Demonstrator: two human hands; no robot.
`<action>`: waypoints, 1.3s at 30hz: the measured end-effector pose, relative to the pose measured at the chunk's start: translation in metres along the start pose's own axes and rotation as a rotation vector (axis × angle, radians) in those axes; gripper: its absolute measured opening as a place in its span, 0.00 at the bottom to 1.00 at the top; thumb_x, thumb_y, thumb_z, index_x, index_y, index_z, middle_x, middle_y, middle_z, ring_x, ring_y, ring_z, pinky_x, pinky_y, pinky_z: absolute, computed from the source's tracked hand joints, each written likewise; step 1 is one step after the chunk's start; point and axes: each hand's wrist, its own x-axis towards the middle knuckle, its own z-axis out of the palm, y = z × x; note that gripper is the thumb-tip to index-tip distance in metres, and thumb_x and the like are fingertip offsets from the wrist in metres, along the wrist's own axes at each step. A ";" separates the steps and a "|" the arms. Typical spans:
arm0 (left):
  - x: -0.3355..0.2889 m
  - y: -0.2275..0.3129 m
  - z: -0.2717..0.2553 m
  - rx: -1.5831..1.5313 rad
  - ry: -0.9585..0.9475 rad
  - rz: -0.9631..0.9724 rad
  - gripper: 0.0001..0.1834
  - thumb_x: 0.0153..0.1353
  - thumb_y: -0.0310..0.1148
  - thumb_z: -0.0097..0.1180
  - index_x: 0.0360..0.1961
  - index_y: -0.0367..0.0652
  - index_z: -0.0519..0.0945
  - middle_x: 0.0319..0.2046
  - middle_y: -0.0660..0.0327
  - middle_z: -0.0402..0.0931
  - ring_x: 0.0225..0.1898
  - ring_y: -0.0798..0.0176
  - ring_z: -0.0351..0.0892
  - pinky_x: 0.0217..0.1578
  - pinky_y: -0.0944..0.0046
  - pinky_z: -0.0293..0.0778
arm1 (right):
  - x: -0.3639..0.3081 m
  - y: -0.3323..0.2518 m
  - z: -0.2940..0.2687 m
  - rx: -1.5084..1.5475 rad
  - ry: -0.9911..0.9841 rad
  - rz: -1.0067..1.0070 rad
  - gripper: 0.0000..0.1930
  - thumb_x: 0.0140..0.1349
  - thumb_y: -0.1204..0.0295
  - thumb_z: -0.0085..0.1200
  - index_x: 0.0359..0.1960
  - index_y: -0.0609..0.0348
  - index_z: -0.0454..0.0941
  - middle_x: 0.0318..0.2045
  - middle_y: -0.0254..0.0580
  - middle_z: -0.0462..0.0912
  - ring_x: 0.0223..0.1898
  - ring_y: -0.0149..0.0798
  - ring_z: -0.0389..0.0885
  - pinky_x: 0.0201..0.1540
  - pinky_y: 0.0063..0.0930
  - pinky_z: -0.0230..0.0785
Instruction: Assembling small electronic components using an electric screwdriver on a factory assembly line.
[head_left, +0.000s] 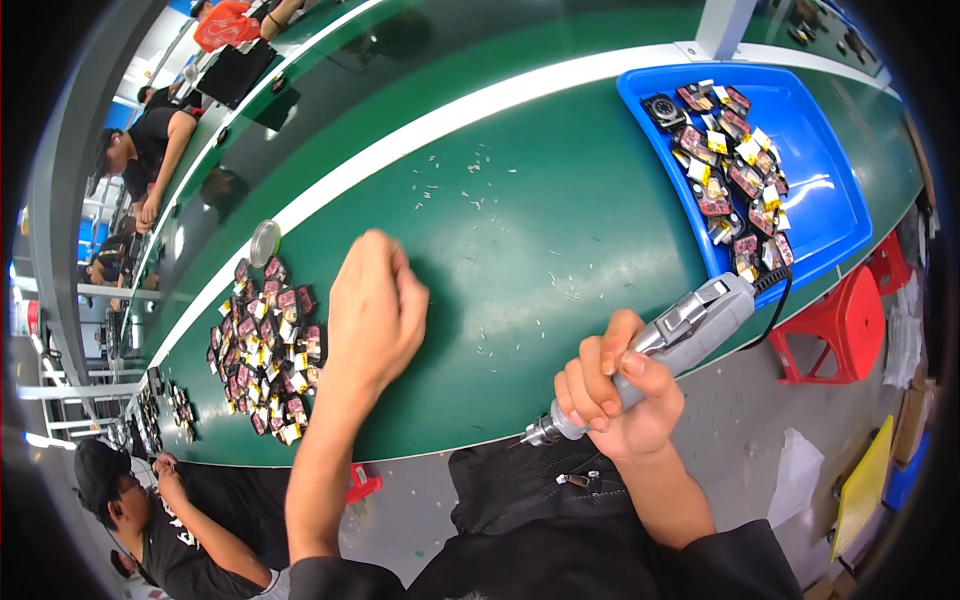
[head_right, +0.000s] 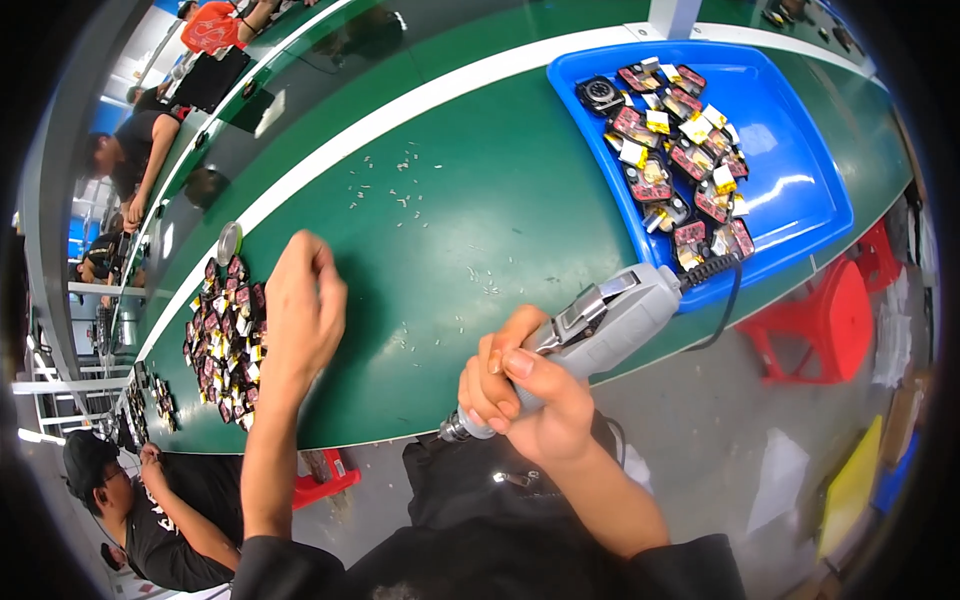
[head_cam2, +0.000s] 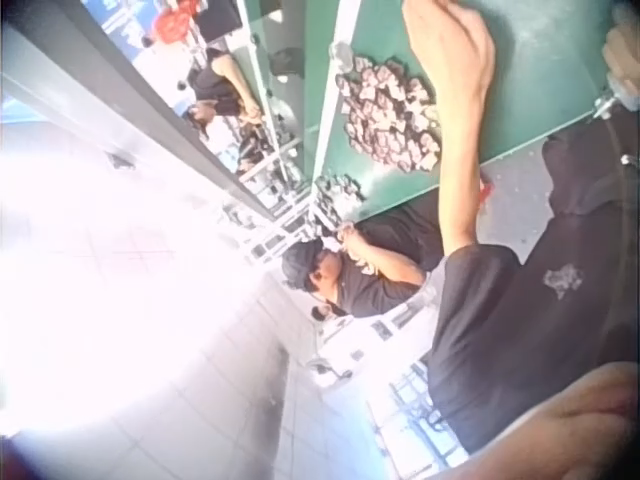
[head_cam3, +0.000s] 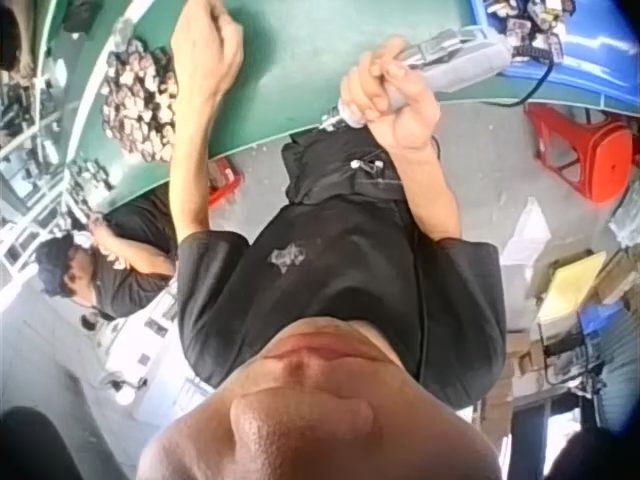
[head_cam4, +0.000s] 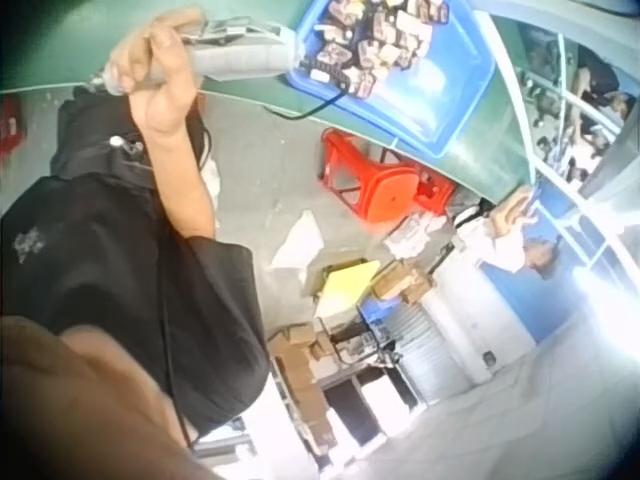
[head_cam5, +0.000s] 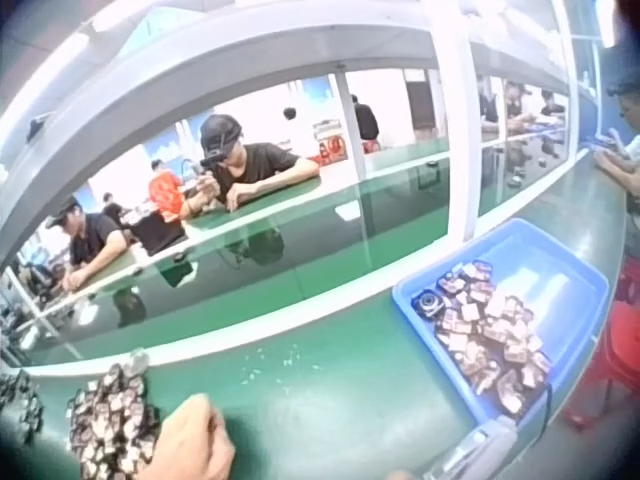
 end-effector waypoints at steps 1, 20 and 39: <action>-0.012 0.008 -0.005 -0.087 -0.018 -0.093 0.04 0.53 0.18 0.47 0.29 0.34 0.66 0.25 0.50 0.65 0.27 0.46 0.68 0.29 0.52 0.66 | -0.001 -0.001 0.001 -0.006 0.011 -0.004 0.08 0.66 0.67 0.43 0.31 0.56 0.65 0.13 0.32 0.64 0.12 0.29 0.64 0.23 0.29 0.63; -0.117 0.090 0.004 -1.659 0.120 -0.476 0.03 0.63 0.21 0.54 0.34 0.29 0.76 0.34 0.47 0.76 0.32 0.62 0.77 0.32 0.65 0.75 | 0.000 -0.010 0.043 0.069 -0.043 -0.246 0.09 0.69 0.66 0.44 0.34 0.57 0.66 0.15 0.31 0.63 0.14 0.27 0.62 0.25 0.25 0.61; -0.116 0.094 0.011 -1.772 0.102 -0.464 0.06 0.64 0.24 0.56 0.34 0.30 0.76 0.31 0.48 0.75 0.29 0.62 0.76 0.33 0.64 0.75 | -0.005 -0.012 0.039 0.013 -0.060 -0.271 0.09 0.68 0.65 0.44 0.33 0.57 0.66 0.15 0.31 0.62 0.14 0.28 0.62 0.24 0.26 0.62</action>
